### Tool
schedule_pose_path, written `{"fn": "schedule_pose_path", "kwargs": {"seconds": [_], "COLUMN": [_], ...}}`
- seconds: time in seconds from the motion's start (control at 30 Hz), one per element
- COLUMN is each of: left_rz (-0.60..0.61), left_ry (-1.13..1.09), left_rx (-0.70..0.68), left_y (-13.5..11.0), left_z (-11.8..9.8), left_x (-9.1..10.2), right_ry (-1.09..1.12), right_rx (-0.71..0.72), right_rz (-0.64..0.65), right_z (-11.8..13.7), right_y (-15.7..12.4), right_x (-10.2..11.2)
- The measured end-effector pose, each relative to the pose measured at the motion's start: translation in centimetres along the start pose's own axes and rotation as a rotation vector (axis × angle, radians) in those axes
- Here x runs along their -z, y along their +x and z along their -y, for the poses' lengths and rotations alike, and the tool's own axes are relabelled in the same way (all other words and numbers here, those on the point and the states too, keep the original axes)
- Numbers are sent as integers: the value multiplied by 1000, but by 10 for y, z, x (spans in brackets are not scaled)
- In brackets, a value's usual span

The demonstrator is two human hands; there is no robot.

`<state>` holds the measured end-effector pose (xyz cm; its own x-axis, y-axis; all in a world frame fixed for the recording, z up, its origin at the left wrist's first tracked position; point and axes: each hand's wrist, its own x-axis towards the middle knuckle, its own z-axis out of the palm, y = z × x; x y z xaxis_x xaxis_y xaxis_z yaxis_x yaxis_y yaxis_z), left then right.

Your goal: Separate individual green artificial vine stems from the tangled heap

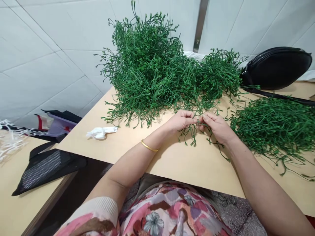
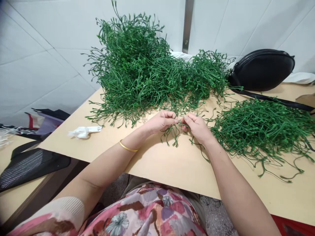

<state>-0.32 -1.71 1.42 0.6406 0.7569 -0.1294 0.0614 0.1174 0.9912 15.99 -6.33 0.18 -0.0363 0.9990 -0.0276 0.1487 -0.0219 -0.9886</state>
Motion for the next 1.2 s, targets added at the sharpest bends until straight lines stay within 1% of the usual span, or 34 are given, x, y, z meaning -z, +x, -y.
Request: {"fn": "schedule_pose_path", "kwargs": {"seconds": [0.13, 0.17, 0.3, 0.37, 0.43, 0.5, 0.57, 0.6, 0.67, 0.7, 0.83, 0.9, 1.0, 1.03, 1.1, 1.2], "left_rz": [-31, -39, -102, -114, -94, -62, -38, -29, -18, -14, 13, -10, -86, -96, -73, 45], "left_ry": [36, 49, 132, 157, 122, 33, -47, -57, -17, 18, 203, 331, 471, 483, 450, 281], "left_rx": [0, -3, -86, -119, -93, -28, 20, 21, -10, -28, -88, -143, -229, -239, -226, -158], "left_y": [1, 1, 3, 4, 5, 5, 4, 4, 3, 3, 3, 4, 5, 5, 5, 1], "left_z": [0, 0, 2, 4, 5, 4, 3, 3, 1, 0, 0, 1, 6, 7, 6, 1], "left_x": [-5, -6, -8, -7, -5, -4, -3, -3, -2, -1, 3, 3, 2, 1, 1, 4], "right_ry": [-247, -286, -351, -423, -492, -546, -590, -603, -588, -555, -423, -423, -511, -538, -550, -415], "right_rx": [140, 156, 130, 127, 131, 147, 191, 224, 260, 252, 129, 128, 191, 213, 240, 229], "right_rz": [-27, -20, 8, 7, 18, 20, -11, -36, -62, -50, 62, 57, 12, 6, 11, 70], "right_z": [-5, -5, -3, -2, -1, 0, 0, -1, -1, -2, -5, -6, -7, -6, -3, 3], "right_y": [1, 1, -1, -3, -4, -5, -5, -4, -3, -3, -3, -3, -3, -2, -2, -3], "right_x": [-1, -1, -3, -4, -5, -5, -6, -7, -7, -8, -9, -9, -8, -7, -6, -3]}}
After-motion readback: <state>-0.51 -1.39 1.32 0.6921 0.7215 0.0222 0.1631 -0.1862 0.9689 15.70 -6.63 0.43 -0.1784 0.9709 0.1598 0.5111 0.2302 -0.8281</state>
